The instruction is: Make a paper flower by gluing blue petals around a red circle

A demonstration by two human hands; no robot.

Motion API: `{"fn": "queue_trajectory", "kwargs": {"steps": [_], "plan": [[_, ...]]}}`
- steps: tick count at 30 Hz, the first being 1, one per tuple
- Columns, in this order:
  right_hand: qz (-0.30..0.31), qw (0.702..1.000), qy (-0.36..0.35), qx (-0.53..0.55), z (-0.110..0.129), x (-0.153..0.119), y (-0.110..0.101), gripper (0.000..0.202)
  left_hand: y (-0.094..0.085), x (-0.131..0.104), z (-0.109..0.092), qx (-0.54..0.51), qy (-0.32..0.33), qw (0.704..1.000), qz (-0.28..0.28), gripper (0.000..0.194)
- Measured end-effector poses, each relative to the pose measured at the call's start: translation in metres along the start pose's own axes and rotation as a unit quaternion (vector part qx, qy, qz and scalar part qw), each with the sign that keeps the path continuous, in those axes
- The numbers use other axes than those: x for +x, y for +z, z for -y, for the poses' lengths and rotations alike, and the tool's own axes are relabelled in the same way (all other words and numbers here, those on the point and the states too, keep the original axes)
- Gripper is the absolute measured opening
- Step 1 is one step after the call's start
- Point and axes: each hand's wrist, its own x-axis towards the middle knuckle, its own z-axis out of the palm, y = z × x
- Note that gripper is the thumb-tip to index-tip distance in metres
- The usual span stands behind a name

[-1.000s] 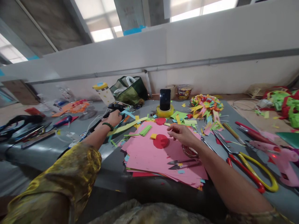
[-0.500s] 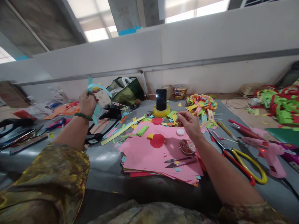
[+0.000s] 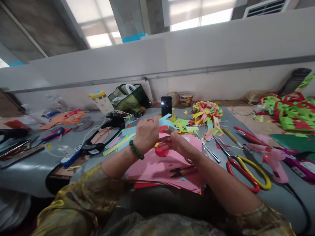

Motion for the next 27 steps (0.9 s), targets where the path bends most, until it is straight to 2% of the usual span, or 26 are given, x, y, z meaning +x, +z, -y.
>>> {"fn": "queue_trajectory", "kwargs": {"steps": [2, 5, 7, 8, 9, 10, 12, 13, 14, 15, 16, 18, 19, 23, 25, 27], "plan": [[-0.114, 0.992, -0.048, -0.017, -0.002, 0.005, -0.002, 0.058, 0.009, -0.003, -0.016, -0.025, 0.009, 1.000, 0.016, 0.028], [-0.275, 0.956, -0.089, -0.052, 0.001, 0.009, -0.012, 0.053, 0.020, -0.006, -0.026, -0.085, 0.020, 0.995, 0.045, 0.027], [-0.320, 0.939, -0.107, -0.073, 0.005, 0.009, -0.019, 0.052, 0.025, -0.006, -0.025, -0.181, 0.032, 0.979, 0.084, 0.023], [-0.324, 0.934, -0.117, -0.089, 0.008, 0.007, -0.021, 0.051, 0.027, -0.005, -0.023, -0.256, 0.037, 0.959, 0.113, 0.026], [-0.321, 0.933, -0.125, -0.109, 0.011, 0.006, -0.023, 0.050, 0.030, -0.004, -0.019, -0.350, 0.038, 0.924, 0.148, 0.032], [-0.313, 0.931, -0.132, -0.130, 0.014, 0.005, -0.023, 0.050, 0.032, -0.002, -0.015, -0.453, 0.035, 0.870, 0.190, 0.039], [-0.293, 0.931, -0.145, -0.163, 0.019, 0.002, -0.022, 0.048, 0.038, 0.003, -0.007, -0.639, 0.016, 0.719, 0.273, 0.048], [-0.285, 0.931, -0.151, -0.172, 0.021, 0.002, -0.021, 0.048, 0.040, 0.005, -0.004, -0.700, 0.001, 0.646, 0.303, 0.049], [-0.279, 0.931, -0.155, -0.177, 0.022, 0.002, -0.020, 0.048, 0.043, 0.008, -0.002, -0.740, -0.017, 0.589, 0.323, 0.048], [-0.276, 0.931, -0.158, -0.178, 0.023, 0.002, -0.020, 0.047, 0.046, 0.009, 0.000, -0.763, -0.037, 0.552, 0.335, 0.046], [-0.278, 0.931, -0.161, -0.176, 0.023, 0.003, -0.021, 0.047, 0.049, 0.011, 0.001, -0.775, -0.058, 0.531, 0.338, 0.043], [-0.292, 0.926, -0.170, -0.167, 0.023, 0.004, -0.024, 0.046, 0.053, 0.012, 0.002, -0.784, -0.092, 0.515, 0.334, 0.038], [-0.303, 0.924, -0.173, -0.157, 0.024, 0.005, -0.027, 0.045, 0.055, 0.012, 0.002, -0.785, -0.106, 0.517, 0.324, 0.035], [-0.316, 0.931, -0.149, -0.102, 0.032, 0.000, -0.037, 0.046, 0.060, 0.013, 0.002, -0.780, -0.159, 0.548, 0.256, 0.027], [-0.298, 0.942, -0.127, -0.086, 0.038, -0.006, -0.037, 0.048, 0.061, 0.015, 0.003, -0.779, -0.174, 0.556, 0.233, 0.026], [-0.231, 0.967, -0.080, -0.074, 0.044, -0.013, -0.034, 0.048, 0.061, 0.017, 0.003, -0.775, -0.177, 0.564, 0.225, 0.019]]}}
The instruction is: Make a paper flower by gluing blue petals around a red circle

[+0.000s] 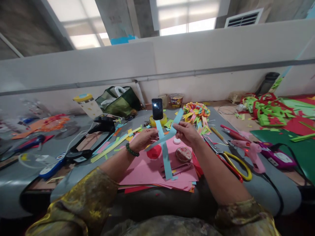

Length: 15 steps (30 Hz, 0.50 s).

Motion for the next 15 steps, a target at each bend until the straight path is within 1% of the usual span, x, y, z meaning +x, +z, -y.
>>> {"fn": "queue_trajectory", "kwargs": {"steps": [1, 3, 4, 5, 6, 7, 9, 11, 15], "plan": [[0.055, 0.998, 0.030, 0.007, 0.003, -0.004, 0.000, 0.047, 0.000, 0.000, 0.000, 0.006, 0.003, 1.000, -0.002, 0.016], [0.169, 0.982, 0.085, 0.024, 0.007, -0.009, 0.001, 0.048, 0.002, 0.000, 0.001, 0.018, 0.012, 1.000, -0.004, 0.015], [0.207, 0.973, 0.102, 0.031, 0.007, -0.011, 0.002, 0.048, 0.003, 0.000, 0.002, 0.023, 0.018, 1.000, -0.005, 0.017], [0.221, 0.969, 0.109, 0.032, 0.006, -0.011, 0.004, 0.050, 0.005, -0.001, 0.003, 0.026, 0.025, 0.999, -0.005, 0.019], [0.218, 0.969, 0.111, 0.024, 0.004, -0.010, 0.005, 0.052, 0.006, -0.001, 0.004, 0.029, 0.031, 0.999, -0.004, 0.021], [0.199, 0.974, 0.108, 0.007, 0.001, -0.009, 0.007, 0.054, 0.007, -0.002, 0.005, 0.031, 0.037, 0.999, -0.002, 0.021], [0.143, 0.985, 0.085, -0.048, -0.006, -0.005, 0.011, 0.058, 0.009, -0.003, 0.008, 0.036, 0.051, 0.998, 0.005, 0.020], [0.114, 0.986, 0.060, -0.104, -0.014, -0.001, 0.014, 0.054, 0.010, -0.003, 0.010, 0.050, 0.074, 0.996, 0.012, 0.021], [0.139, 0.978, 0.049, -0.147, -0.022, 0.000, 0.019, 0.036, 0.008, -0.003, 0.013, 0.091, 0.111, 0.990, 0.019, 0.024]]}}
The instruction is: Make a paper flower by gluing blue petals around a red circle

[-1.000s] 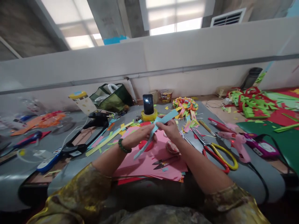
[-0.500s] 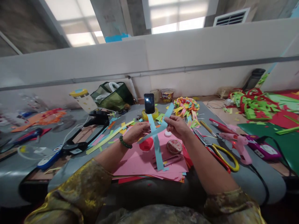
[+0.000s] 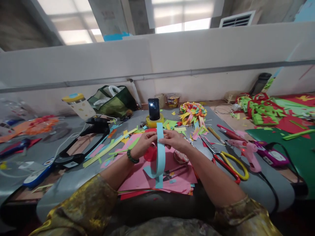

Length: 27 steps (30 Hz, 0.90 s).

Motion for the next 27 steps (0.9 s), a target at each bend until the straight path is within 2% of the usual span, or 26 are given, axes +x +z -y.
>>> {"fn": "queue_trajectory", "kwargs": {"steps": [6, 8, 11, 14, 17, 19, 22, 25, 27], "plan": [[-0.028, 0.999, 0.034, 0.001, -0.003, 0.001, 0.002, 0.032, 0.000, -0.004, 0.006, 0.008, 0.005, 1.000, 0.008, 0.029], [-0.017, 0.999, 0.044, -0.013, -0.005, 0.001, 0.002, 0.032, 0.000, -0.006, 0.006, 0.010, 0.005, 1.000, 0.003, 0.033], [0.014, 0.998, 0.057, -0.038, -0.006, -0.002, 0.003, 0.034, 0.002, -0.008, 0.006, 0.019, 0.039, 0.999, -0.012, 0.032], [0.044, 0.997, 0.052, -0.026, -0.004, -0.006, 0.007, 0.033, 0.005, -0.009, 0.008, -0.025, 0.063, 0.996, 0.051, 0.038], [0.043, 0.998, 0.049, -0.021, 0.000, -0.008, 0.012, 0.034, 0.009, -0.011, 0.013, -0.134, 0.037, 0.980, 0.143, 0.062], [0.038, 0.998, 0.055, -0.020, 0.001, -0.008, 0.016, 0.035, 0.012, -0.012, 0.016, -0.175, 0.023, 0.970, 0.167, 0.073], [0.032, 0.997, 0.057, -0.033, 0.000, -0.007, 0.021, 0.037, 0.012, -0.012, 0.019, -0.186, -0.004, 0.973, 0.137, 0.066], [0.025, 0.994, 0.028, -0.101, 0.000, -0.009, 0.020, 0.042, 0.010, -0.010, 0.019, -0.199, -0.050, 0.974, 0.098, 0.053], [-0.014, 0.988, -0.008, -0.154, 0.002, -0.010, 0.014, 0.046, 0.007, -0.010, 0.018, -0.211, -0.056, 0.973, 0.080, 0.045]]}}
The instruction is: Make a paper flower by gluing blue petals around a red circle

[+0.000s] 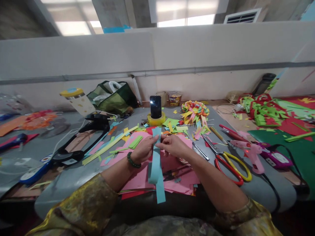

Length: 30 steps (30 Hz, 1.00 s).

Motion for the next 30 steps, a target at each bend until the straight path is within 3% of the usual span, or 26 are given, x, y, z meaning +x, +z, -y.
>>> {"fn": "queue_trajectory", "kwargs": {"steps": [3, 5, 9, 21, 26, 30], "plan": [[-0.143, 0.988, -0.048, -0.030, 0.000, 0.000, -0.012, 0.040, -0.002, -0.001, -0.002, -0.027, -0.006, 1.000, 0.001, 0.040], [-0.202, 0.976, -0.077, -0.021, 0.001, 0.002, -0.016, 0.034, -0.002, -0.003, -0.002, -0.028, -0.026, 0.999, 0.026, 0.043], [-0.198, 0.974, -0.113, -0.008, 0.002, 0.002, -0.012, 0.024, 0.001, -0.007, 0.000, 0.005, -0.059, 0.996, 0.069, 0.053], [-0.192, 0.974, -0.117, 0.011, 0.001, 0.001, -0.007, 0.025, 0.003, -0.010, 0.002, 0.061, -0.058, 0.993, 0.083, 0.054], [-0.162, 0.976, -0.089, 0.112, 0.001, 0.002, -0.006, 0.031, 0.003, -0.011, 0.002, 0.052, -0.064, 0.992, 0.099, 0.047], [-0.251, 0.950, -0.095, 0.160, -0.001, 0.007, -0.024, 0.035, 0.003, -0.013, 0.001, 0.014, -0.104, 0.984, 0.147, 0.044]]}}
